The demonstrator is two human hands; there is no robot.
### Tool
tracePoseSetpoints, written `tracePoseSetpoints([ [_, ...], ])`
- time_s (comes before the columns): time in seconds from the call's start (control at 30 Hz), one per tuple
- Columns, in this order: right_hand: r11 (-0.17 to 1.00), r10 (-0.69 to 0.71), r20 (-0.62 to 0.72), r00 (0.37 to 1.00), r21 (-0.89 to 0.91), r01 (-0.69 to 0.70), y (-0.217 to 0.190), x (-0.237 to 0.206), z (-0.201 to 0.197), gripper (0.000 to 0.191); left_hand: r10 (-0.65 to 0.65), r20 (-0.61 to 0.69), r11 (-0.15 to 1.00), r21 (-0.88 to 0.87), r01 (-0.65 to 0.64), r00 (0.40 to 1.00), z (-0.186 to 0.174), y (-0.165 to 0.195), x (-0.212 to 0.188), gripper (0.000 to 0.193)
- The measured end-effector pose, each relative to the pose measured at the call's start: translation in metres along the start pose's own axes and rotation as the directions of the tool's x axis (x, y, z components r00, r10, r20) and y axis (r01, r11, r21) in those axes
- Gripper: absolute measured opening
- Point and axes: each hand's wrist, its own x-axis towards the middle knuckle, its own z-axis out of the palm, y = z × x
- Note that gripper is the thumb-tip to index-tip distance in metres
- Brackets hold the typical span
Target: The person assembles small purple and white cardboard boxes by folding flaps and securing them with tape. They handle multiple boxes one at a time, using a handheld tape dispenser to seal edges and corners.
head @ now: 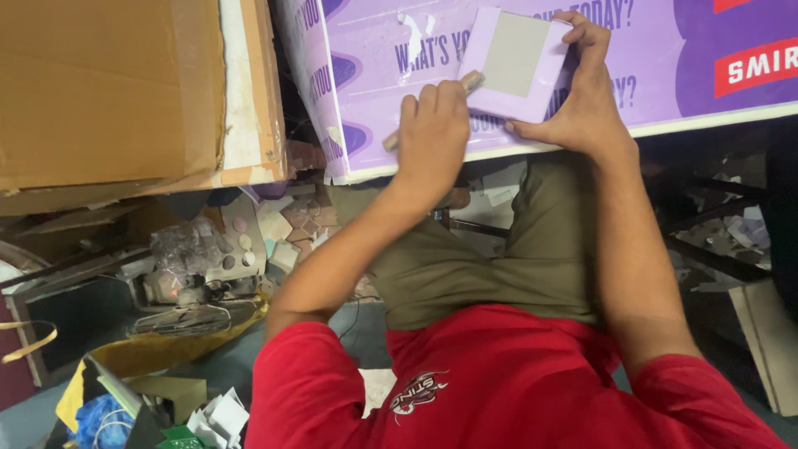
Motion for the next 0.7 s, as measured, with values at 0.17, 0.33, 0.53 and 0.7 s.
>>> tracePoseSetpoints([
  [0.17, 0.998, 0.005, -0.001, 1.000, 0.059, -0.005, 0.000, -0.002, 0.001, 0.103, -0.199, -0.015, 0.974, 0.107, 0.199, 0.980, 0.003, 0.058, -0.002, 0.025],
  [0.33, 0.991, 0.018, -0.010, 1.000, 0.132, -0.017, 0.000, -0.005, 0.005, 0.102, -0.341, -0.009, 0.940, 0.014, 0.341, 0.940, 0.002, 0.113, 0.000, 0.009],
  [0.53, 0.991, -0.009, 0.005, 1.000, 0.134, 0.009, -0.002, -0.002, 0.005, 0.110, -0.379, 0.083, 0.884, -0.263, 0.387, 0.922, -0.019, 0.104, 0.000, 0.028],
  [0.7, 0.999, -0.020, 0.035, 0.999, 0.032, 0.019, -0.002, -0.003, 0.005, 0.119, -0.562, 0.111, 0.827, 0.077, 0.556, 0.820, -0.007, 0.076, 0.016, 0.016],
])
